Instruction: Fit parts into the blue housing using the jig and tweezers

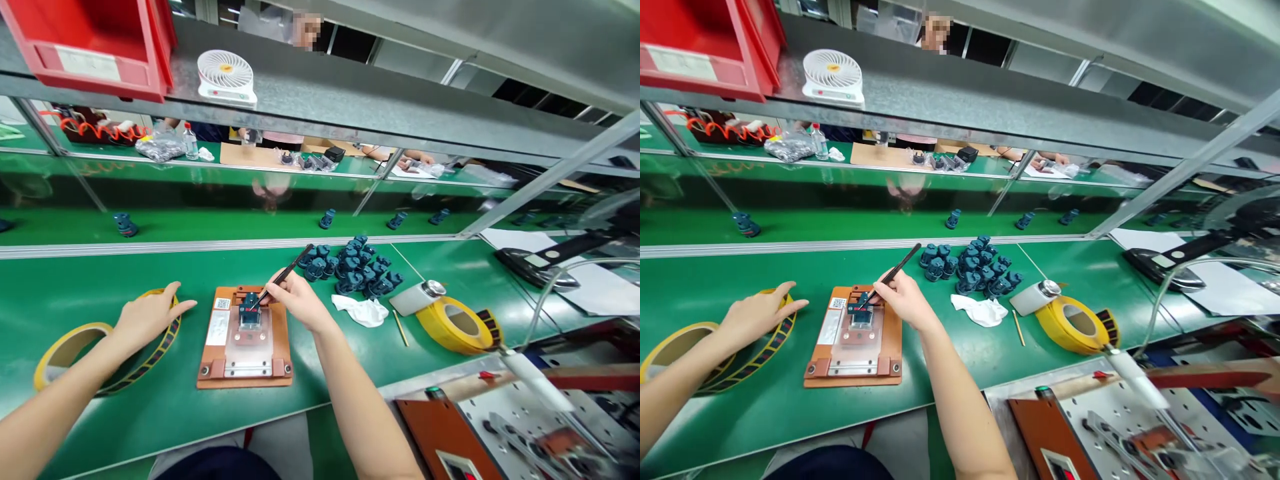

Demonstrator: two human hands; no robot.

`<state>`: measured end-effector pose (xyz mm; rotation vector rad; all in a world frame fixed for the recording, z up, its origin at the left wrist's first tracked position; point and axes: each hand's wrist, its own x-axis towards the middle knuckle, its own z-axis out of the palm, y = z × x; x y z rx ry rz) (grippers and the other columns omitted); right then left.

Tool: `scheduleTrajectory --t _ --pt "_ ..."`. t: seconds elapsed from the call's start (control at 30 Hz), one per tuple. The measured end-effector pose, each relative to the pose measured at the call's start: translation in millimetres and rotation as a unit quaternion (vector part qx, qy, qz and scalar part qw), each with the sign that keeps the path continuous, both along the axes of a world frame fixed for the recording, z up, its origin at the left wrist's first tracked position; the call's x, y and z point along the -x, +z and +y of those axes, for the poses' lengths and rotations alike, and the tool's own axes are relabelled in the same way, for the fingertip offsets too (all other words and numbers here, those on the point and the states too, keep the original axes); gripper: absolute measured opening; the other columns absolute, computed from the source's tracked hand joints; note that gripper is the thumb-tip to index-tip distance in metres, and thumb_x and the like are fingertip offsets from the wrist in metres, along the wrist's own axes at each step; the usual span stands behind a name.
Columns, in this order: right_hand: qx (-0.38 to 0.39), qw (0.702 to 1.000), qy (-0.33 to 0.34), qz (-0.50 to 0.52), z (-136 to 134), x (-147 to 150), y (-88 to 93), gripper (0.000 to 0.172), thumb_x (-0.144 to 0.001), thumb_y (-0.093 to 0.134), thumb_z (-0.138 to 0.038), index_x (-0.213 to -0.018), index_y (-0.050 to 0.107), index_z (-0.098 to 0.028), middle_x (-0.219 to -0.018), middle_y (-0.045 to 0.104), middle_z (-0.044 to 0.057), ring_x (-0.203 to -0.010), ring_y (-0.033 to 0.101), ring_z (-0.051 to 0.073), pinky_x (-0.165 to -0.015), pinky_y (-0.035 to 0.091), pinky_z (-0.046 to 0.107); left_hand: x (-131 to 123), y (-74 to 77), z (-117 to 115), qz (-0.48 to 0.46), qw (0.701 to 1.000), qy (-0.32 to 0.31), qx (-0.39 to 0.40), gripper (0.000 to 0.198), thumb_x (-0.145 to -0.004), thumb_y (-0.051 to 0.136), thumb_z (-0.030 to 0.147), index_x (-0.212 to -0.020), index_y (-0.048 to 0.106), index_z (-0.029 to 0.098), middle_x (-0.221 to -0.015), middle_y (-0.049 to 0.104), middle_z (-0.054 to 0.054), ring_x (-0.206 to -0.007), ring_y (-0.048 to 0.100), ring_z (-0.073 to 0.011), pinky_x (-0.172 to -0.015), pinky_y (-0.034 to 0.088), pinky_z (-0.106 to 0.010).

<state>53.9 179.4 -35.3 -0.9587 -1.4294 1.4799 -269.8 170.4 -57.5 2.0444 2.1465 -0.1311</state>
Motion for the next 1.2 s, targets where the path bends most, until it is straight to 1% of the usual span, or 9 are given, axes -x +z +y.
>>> scheduleTrajectory --t 0.07,0.17,0.23,0.3,0.37,0.43,0.5,0.6,1.2 --pt "0.013 1.0 0.013 0.007 4.0 -4.8 -7.4 0.044 -0.082 0.075 -0.057 -0.091 0.052 -0.02 -0.083 0.072 0.004 -0.076 0.072 0.021 -0.075 0.059 0.036 0.8 2.9 -2.8 0.025 0.999 0.012 -0.027 0.08 -0.091 0.033 0.075 -0.145 0.047 0.018 -0.103 0.075 -0.021 -0.093 0.07 -0.0464 -0.073 0.052 -0.052" --pt "0.013 1.0 0.027 0.006 8.2 -6.6 -17.6 0.044 -0.083 0.074 -0.058 -0.09 0.052 -0.021 -0.079 0.071 0.003 -0.074 0.072 0.021 -0.073 0.059 0.034 -9.0 7.0 -20.1 -0.014 0.985 -0.035 -0.166 0.067 -0.096 0.034 0.068 -0.131 0.057 0.016 -0.102 0.074 -0.016 -0.095 0.069 -0.0383 -0.076 0.053 -0.046" --pt "0.016 0.999 0.032 0.011 9.7 -5.9 -22.5 0.043 -0.084 0.074 -0.058 -0.09 0.051 -0.021 -0.078 0.071 0.002 -0.073 0.072 0.02 -0.072 0.058 0.033 -25.4 4.5 -40.1 -0.1 0.958 -0.133 -0.233 0.053 -0.1 0.036 0.058 -0.118 0.064 0.017 -0.102 0.073 -0.012 -0.098 0.067 -0.0304 -0.084 0.051 -0.04" --pt "0.021 0.999 0.034 0.019 10.1 -4.6 -25.4 0.042 -0.084 0.074 -0.057 -0.09 0.051 -0.021 -0.08 0.072 0.003 -0.072 0.072 0.02 -0.071 0.059 0.033 -46.3 -3.5 -63.2 -0.173 0.925 -0.247 -0.233 0.042 -0.101 0.042 0.051 -0.118 0.066 0.02 -0.11 0.072 -0.01 -0.104 0.064 -0.0265 -0.094 0.048 -0.038" --pt "0.025 0.999 0.032 0.022 9.5 -3.6 -26.9 0.041 -0.084 0.074 -0.055 -0.09 0.051 -0.021 -0.08 0.072 0.003 -0.073 0.072 0.02 -0.071 0.059 0.034 -65.6 -15.2 -84.3 -0.19 0.898 -0.335 -0.211 0.041 -0.1 0.05 0.048 -0.13 0.061 0.023 -0.128 0.067 -0.009 -0.118 0.058 -0.0278 -0.102 0.044 -0.04" --pt "0.025 0.999 0.024 0.015 8.6 -3.0 -27.6 0.04 -0.085 0.073 -0.054 -0.091 0.052 -0.022 -0.08 0.072 0.002 -0.076 0.072 0.021 -0.072 0.059 0.034 -78.2 -27.1 -98.8 -0.172 0.887 -0.372 -0.215 0.051 -0.096 0.057 0.051 -0.14 0.054 0.024 -0.142 0.059 -0.01 -0.128 0.05 -0.0318 -0.106 0.039 -0.045" --pt "0.024 1.0 0.015 0.003 7.9 -3.0 -28.3 0.04 -0.085 0.073 -0.055 -0.091 0.052 -0.022 -0.081 0.072 0.003 -0.078 0.072 0.023 -0.073 0.058 0.034 -83.0 -36.1 -105.5 -0.153 0.887 -0.373 -0.226 0.055 -0.094 0.06 0.05 -0.142 0.052 0.025 -0.146 0.055 -0.01 -0.131 0.047 -0.0336 -0.107 0.037 -0.047" --pt "0.024 1.0 0.009 0.001 7.7 -3.2 -29.8 0.041 -0.084 0.075 -0.055 -0.091 0.052 -0.022 -0.083 0.072 0.004 -0.08 0.072 0.024 -0.074 0.058 0.036 -81.9 -41.9 -105.8 -0.141 0.893 -0.366 -0.223 0.051 -0.096 0.06 0.044 -0.143 0.051 0.027 -0.147 0.054 -0.009 -0.131 0.046 -0.0324 -0.108 0.035 -0.047" --pt "0.019 1.0 0.01 -0.007 6.0 -3.9 -30.1 0.038 -0.084 0.073 -0.052 -0.091 0.053 -0.021 -0.082 0.071 0.004 -0.081 0.072 0.024 -0.075 0.058 0.035 -84.4 -40.2 -106.4 -0.144 0.894 -0.356 -0.232 0.047 -0.094 0.065 0.031 -0.14 0.054 0.025 -0.146 0.055 -0.009 -0.131 0.046 -0.0326 -0.109 0.032 -0.048"
